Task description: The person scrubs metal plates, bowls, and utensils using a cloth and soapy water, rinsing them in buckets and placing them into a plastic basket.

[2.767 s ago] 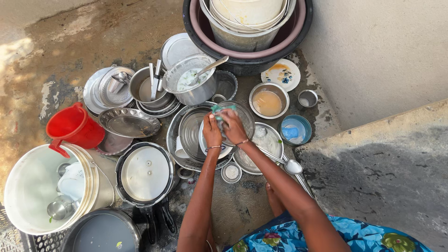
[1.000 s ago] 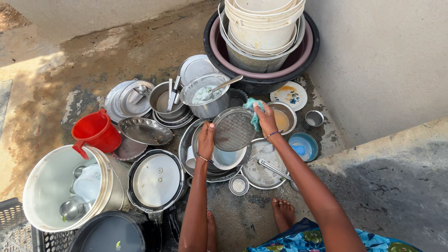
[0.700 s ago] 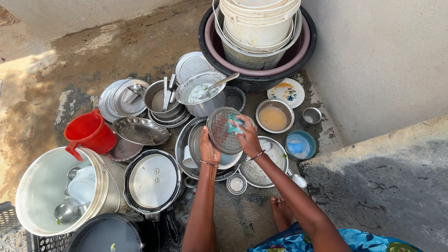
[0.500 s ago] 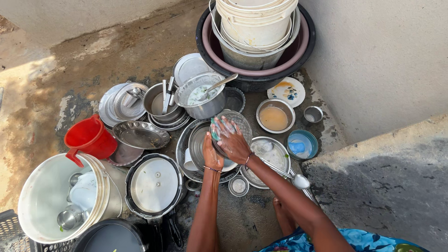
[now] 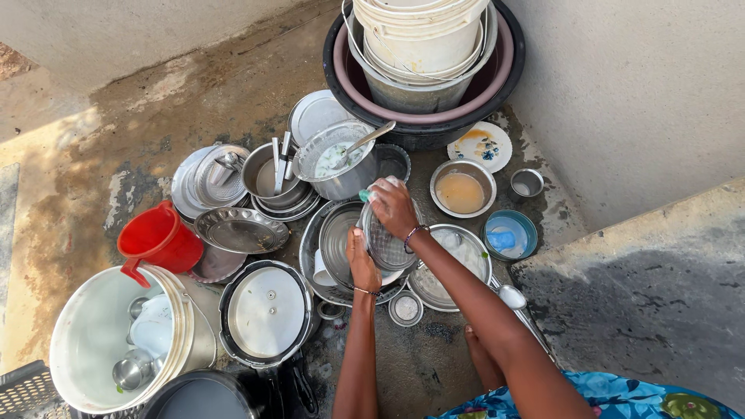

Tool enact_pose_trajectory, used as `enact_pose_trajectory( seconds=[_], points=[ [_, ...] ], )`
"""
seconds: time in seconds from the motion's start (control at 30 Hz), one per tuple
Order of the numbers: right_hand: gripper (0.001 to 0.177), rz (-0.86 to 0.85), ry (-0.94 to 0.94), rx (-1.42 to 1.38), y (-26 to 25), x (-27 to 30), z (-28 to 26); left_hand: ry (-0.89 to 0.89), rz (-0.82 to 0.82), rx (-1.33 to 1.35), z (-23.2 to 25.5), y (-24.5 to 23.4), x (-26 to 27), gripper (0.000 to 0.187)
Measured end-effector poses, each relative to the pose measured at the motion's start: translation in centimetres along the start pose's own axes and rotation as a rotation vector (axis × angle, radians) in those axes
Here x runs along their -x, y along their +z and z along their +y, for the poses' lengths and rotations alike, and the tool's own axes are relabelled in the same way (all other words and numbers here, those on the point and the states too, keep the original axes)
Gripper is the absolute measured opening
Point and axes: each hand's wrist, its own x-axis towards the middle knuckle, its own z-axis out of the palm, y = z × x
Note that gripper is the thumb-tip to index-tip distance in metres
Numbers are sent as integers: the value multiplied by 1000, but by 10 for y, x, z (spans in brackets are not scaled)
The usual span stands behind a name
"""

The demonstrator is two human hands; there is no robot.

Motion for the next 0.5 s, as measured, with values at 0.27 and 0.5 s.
enact_pose_trajectory(
  seconds=[0.27,0.5],
  points=[
    [28,30,-251,-89,3,-1,50,244,-288,-670,64,39,28,32],
    [25,122,-488,-57,24,14,52,497,-496,-448,90,60,33,36]
  ],
)
